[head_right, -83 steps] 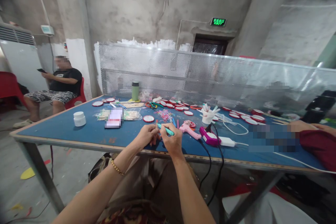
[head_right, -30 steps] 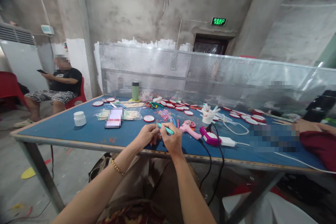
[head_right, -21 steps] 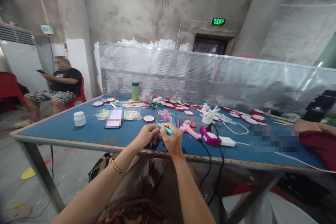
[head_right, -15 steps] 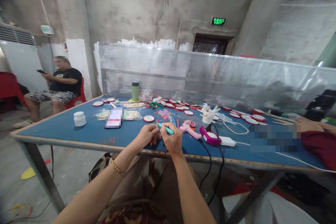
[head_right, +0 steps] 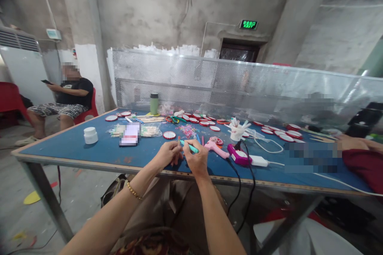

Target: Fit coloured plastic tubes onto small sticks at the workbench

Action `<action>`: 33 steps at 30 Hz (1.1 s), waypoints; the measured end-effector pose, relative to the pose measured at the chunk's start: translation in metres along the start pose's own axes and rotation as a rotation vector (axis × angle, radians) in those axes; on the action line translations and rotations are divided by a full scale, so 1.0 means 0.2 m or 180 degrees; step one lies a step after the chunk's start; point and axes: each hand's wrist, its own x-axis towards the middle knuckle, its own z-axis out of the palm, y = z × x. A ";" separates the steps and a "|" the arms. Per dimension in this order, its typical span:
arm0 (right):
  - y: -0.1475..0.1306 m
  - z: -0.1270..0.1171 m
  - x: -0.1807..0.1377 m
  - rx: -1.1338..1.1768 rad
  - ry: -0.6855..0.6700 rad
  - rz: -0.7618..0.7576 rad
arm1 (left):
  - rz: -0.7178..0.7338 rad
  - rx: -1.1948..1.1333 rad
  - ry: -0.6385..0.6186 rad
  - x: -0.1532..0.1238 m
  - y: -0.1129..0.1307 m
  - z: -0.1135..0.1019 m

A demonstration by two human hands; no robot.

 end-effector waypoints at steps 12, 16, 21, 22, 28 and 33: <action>0.00 0.00 0.00 -0.0078 0.0061 -0.0007 | -0.0086 0.0013 0.0013 0.00 0.01 0.00; -0.01 -0.01 0.00 -0.0102 0.0054 0.0006 | -0.0089 0.0024 0.0027 0.00 0.00 0.00; 0.00 0.00 0.00 -0.0057 0.0006 0.0003 | -0.0009 0.0058 0.0009 0.00 0.00 0.00; 0.00 0.00 0.00 -0.0049 -0.0004 -0.0009 | 0.0005 0.0073 0.0002 0.00 0.00 0.00; 0.02 0.00 0.00 -0.0088 -0.0032 -0.0054 | 0.0016 0.0080 -0.0027 0.00 -0.01 0.00; 0.02 0.00 0.00 -0.0081 -0.0034 -0.0048 | 0.0063 0.0055 -0.0012 0.00 -0.01 0.00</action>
